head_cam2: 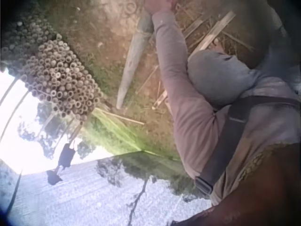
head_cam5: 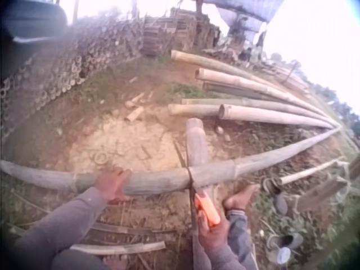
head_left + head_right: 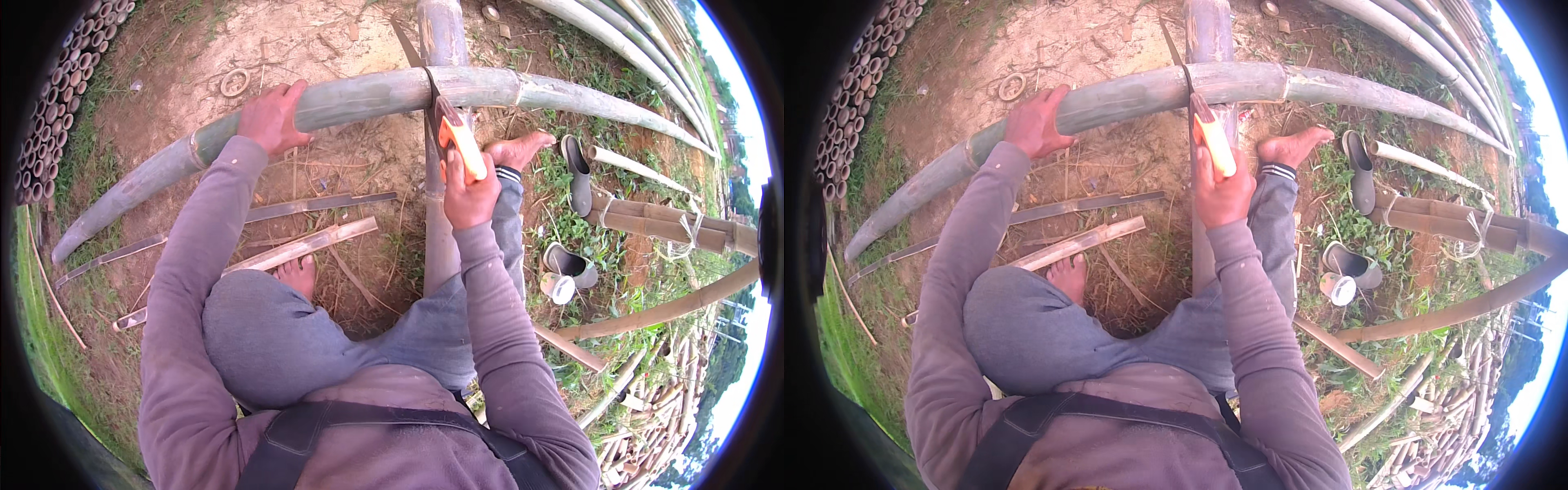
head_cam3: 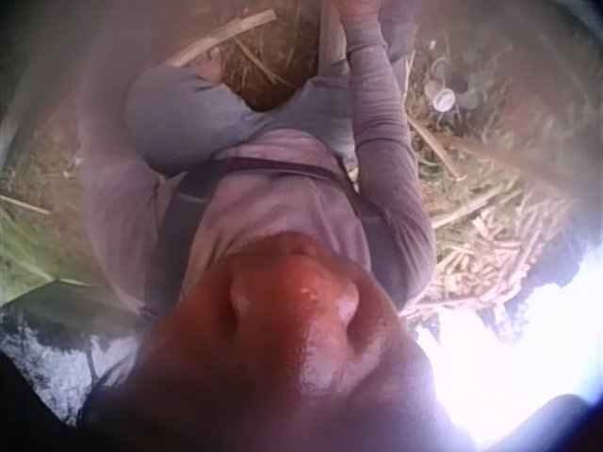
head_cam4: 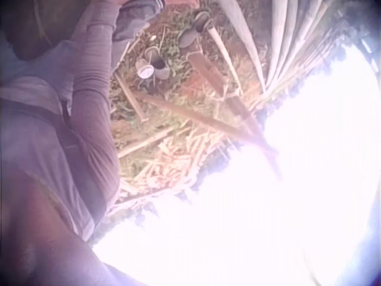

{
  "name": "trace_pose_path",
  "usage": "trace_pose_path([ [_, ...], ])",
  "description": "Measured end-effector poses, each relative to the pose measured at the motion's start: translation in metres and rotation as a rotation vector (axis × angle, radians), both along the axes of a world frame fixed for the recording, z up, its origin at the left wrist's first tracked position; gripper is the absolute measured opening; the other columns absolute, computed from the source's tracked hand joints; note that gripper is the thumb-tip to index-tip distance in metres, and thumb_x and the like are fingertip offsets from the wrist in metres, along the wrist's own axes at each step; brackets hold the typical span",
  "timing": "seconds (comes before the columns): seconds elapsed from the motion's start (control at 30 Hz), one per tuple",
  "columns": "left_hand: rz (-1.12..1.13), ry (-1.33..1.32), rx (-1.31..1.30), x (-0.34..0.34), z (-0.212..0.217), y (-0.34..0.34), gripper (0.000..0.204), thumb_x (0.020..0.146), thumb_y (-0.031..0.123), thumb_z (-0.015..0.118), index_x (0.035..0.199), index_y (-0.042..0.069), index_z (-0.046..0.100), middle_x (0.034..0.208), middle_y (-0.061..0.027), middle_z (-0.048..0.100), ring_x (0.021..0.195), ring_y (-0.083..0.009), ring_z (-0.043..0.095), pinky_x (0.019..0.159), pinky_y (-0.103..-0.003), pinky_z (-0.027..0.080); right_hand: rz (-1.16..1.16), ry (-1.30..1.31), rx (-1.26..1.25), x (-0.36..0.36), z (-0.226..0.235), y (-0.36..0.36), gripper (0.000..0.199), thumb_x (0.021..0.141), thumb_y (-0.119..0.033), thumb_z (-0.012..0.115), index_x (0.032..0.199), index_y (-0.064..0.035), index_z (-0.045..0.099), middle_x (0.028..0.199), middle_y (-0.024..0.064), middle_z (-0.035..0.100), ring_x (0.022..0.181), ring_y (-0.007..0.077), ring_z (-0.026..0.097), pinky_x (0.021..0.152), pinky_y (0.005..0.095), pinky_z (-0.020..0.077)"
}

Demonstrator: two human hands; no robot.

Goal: The person uses a hand saw to cut long bamboo poles into shorter segments. They position each pole on a support, saw through it, and then move the cut pieces aside to continue with the next pole.

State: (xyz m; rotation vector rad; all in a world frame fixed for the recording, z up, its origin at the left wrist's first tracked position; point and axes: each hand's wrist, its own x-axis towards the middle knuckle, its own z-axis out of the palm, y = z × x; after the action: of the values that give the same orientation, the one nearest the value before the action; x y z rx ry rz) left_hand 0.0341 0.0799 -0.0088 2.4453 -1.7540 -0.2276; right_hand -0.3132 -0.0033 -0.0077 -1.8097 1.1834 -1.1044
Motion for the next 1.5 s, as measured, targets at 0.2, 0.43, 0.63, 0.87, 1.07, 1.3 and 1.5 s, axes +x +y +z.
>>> trace_pose_path([
  [0.2, -0.004, -0.004, 0.072, -0.004, 0.022, -0.002, 0.088, 0.071, 0.031, 0.093, 0.147, 0.018, 0.049, 0.13, -0.0127, 0.066, 0.125, -0.0353, 0.064, 0.106, -0.051, 0.05, 0.033, 0.081, -0.073, -0.014, 0.013, 0.021, 0.019, 0.1, -0.013, 0.076, 0.106, 0.0024, 0.066, 0.079, 0.0035, 0.071, 0.072, 0.0072, 0.065, 0.064, 0.0262, 0.0526],
  [0.43, -0.013, -0.001, 0.03, 0.002, -0.001, 0.001, 0.09, 0.072, 0.029, 0.093, 0.149, 0.017, 0.048, 0.132, -0.013, 0.065, 0.125, -0.0349, 0.064, 0.106, -0.052, 0.05, -0.039, 0.04, 0.093, -0.115, 0.028, 0.139, 0.018, 0.098, -0.011, 0.075, 0.104, 0.0017, 0.064, 0.081, 0.0074, 0.075, 0.069, 0.0118, 0.072, 0.065, 0.0291, 0.057],
  [0.63, -0.007, 0.019, 0.002, -0.002, 0.009, 0.0, 0.088, 0.07, 0.028, 0.093, 0.146, 0.017, 0.051, 0.13, -0.0131, 0.067, 0.12, -0.0354, 0.066, 0.102, -0.051, 0.051, 0.028, -0.001, 0.053, 0.038, -0.001, -0.041, 0.021, 0.101, -0.015, 0.077, 0.104, 0.0029, 0.067, 0.081, 0.0068, 0.073, 0.074, 0.0051, 0.063, 0.065, 0.0269, 0.0526],
  [0.87, -0.017, 0.014, -0.02, 0.0, 0.005, 0.0, 0.087, 0.068, 0.026, 0.093, 0.145, 0.016, 0.052, 0.128, -0.0137, 0.067, 0.118, -0.0363, 0.067, 0.102, -0.049, 0.052, -0.054, -0.005, 0.141, -0.103, 0.015, 0.114, 0.017, 0.098, -0.008, 0.074, 0.109, 0.0027, 0.065, 0.086, 0.0106, 0.077, 0.077, 0.0133, 0.075, 0.07, 0.0289, 0.058],
  [1.07, -0.016, 0.001, -0.009, -0.003, 0.001, -0.001, 0.09, 0.067, 0.026, 0.094, 0.147, 0.016, 0.052, 0.127, -0.0136, 0.068, 0.116, -0.037, 0.068, 0.102, -0.049, 0.052, -0.06, 0.161, 0.176, -0.035, 0.025, 0.045, 0.021, 0.096, -0.012, 0.079, 0.104, 0.0014, 0.066, 0.078, 0.0143, 0.073, 0.069, 0.0129, 0.071, 0.064, 0.0316, 0.0546],
  [1.3, -0.019, 0.017, -0.04, -0.004, 0.018, 0.011, 0.09, 0.066, 0.025, 0.092, 0.147, 0.016, 0.054, 0.13, -0.0138, 0.069, 0.117, -0.0364, 0.068, 0.101, -0.048, 0.053, -0.041, -0.177, 0.181, -0.054, 0.02, 0.055, 0.018, 0.098, -0.009, 0.077, 0.108, 0.003, 0.069, 0.083, 0.004, 0.073, 0.071, 0.006, 0.063, 0.063, 0.0244, 0.0498],
  [1.5, -0.096, 0.018, -0.219, -0.007, 0.054, 0.028, 0.086, 0.064, 0.022, 0.089, 0.144, 0.014, 0.056, 0.123, -0.0152, 0.071, 0.108, -0.0384, 0.071, 0.093, -0.047, 0.058, -0.157, 0.307, -0.448, -0.184, 0.055, 0.105, 0.028, 0.092, -0.014, 0.082, 0.11, 0.0016, 0.068, 0.089, 0.0155, 0.071, 0.069, 0.0309, 0.071, 0.064, 0.0369, 0.0549],
])
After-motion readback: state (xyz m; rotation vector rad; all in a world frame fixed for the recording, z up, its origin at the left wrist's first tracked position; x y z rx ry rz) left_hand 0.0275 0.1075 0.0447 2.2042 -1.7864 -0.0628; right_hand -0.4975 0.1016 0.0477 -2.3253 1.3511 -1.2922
